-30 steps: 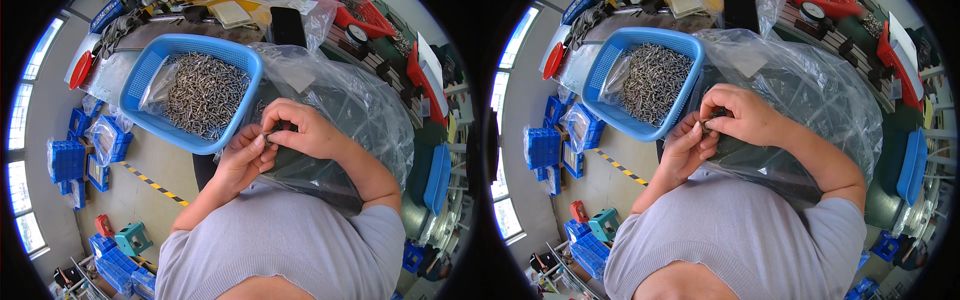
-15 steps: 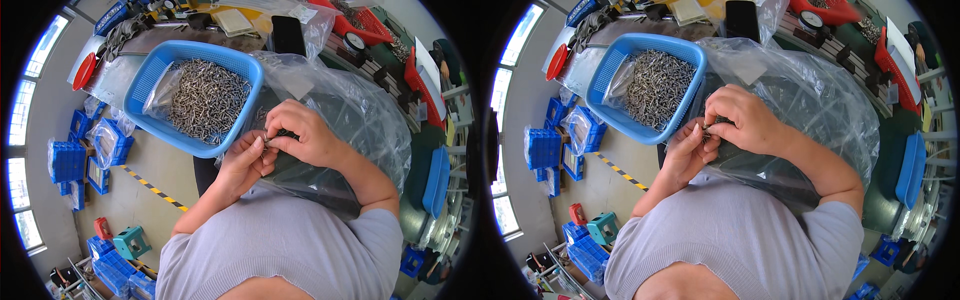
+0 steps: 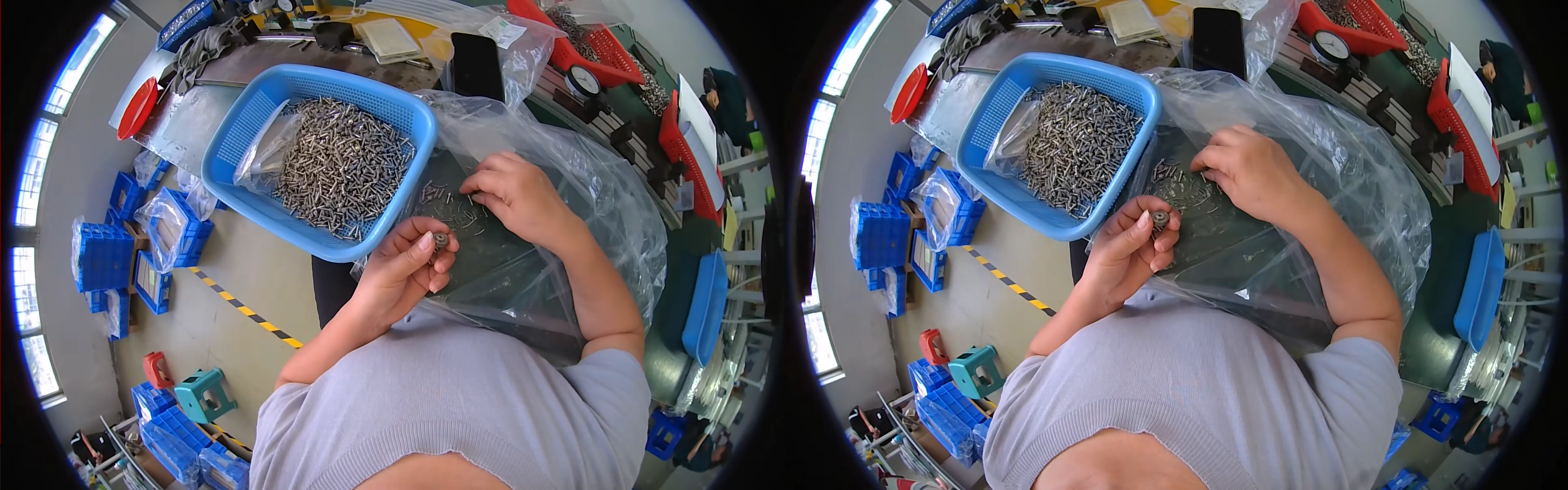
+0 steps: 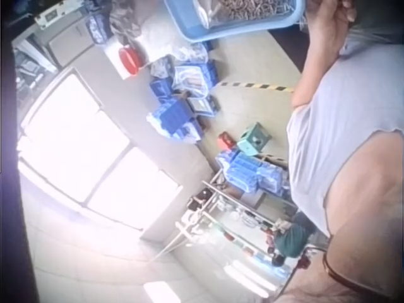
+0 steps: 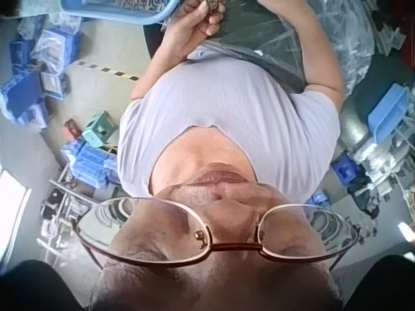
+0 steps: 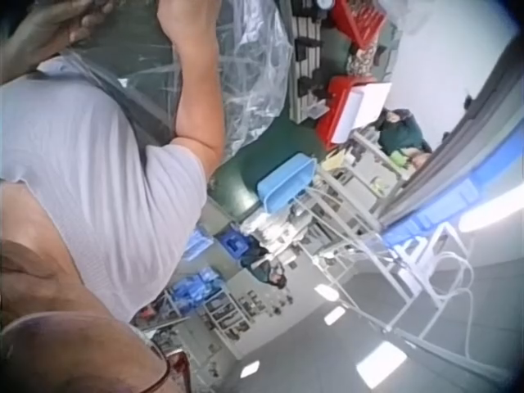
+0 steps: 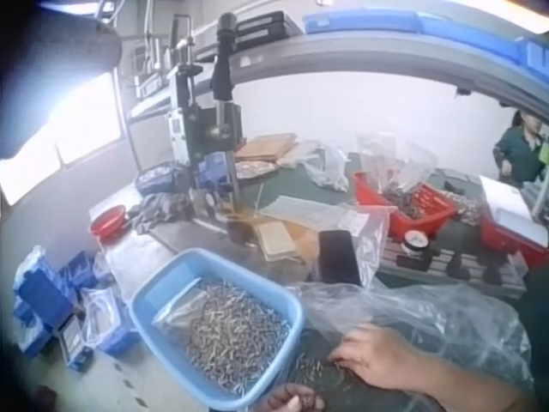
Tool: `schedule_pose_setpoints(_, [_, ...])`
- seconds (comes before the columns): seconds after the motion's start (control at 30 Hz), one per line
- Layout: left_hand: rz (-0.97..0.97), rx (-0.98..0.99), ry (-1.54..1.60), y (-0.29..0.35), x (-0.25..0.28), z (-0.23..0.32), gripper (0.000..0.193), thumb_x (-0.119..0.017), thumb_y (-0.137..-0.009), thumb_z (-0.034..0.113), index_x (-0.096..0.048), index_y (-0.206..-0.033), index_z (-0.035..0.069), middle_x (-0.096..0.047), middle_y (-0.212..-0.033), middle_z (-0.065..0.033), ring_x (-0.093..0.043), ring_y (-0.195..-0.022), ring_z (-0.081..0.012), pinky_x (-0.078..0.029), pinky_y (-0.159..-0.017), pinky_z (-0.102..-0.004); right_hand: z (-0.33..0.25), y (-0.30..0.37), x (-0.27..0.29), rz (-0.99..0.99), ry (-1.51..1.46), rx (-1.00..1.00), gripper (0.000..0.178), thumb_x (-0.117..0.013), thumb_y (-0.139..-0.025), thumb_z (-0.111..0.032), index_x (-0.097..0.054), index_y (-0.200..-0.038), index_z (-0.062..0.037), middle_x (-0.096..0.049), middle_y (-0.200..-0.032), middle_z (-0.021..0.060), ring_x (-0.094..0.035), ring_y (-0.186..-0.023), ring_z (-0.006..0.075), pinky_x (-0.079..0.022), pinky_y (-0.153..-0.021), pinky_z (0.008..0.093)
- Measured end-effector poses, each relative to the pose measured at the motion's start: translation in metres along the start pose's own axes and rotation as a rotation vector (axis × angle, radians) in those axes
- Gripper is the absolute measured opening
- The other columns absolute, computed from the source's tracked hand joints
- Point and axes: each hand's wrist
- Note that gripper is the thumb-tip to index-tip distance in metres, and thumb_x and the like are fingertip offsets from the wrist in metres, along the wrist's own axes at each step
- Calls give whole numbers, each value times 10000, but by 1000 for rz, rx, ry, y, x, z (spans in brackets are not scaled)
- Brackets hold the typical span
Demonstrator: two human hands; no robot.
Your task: Inserting small metal screws into small circular metal base components at a workbench.
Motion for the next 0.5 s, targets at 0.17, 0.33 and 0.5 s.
schedule_pose_setpoints(0.17, [-9,-1,15,0,0,1,183,-539,-962,164,-536,-1099,44,-587,-993,-99,-502,-763,-131,-416,-607,-262,0,-1,-2,-4,47,0,150,-699,-705,-55,-662,-851,-64,-594,-853,62,-571,-863,268,-476,-745,370])
schedule_pose_setpoints(0.33, [-7,-1,16,0,0,1,182,-544,-959,164,-539,-1099,47,-588,-990,-97,-500,-761,-132,-413,-608,-266,-1,-2,-3,-1,80,29,153,-704,-702,-64,-651,-845,-65,-586,-840,59,-570,-850,266,-480,-724,366])
schedule_pose_setpoints(0.5, [-19,-15,31,0,1,0,178,-548,-956,164,-546,-1089,47,-590,-984,-96,-499,-757,-132,-411,-605,-266,-1,-2,-5,42,27,70,156,-705,-704,-76,-640,-846,-60,-575,-822,63,-568,-829,268,-480,-709,370])
Point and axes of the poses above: each hand's wrist, its own y-axis away from the middle knuckle, its own x-axis out of the back of the hand, z = x × y
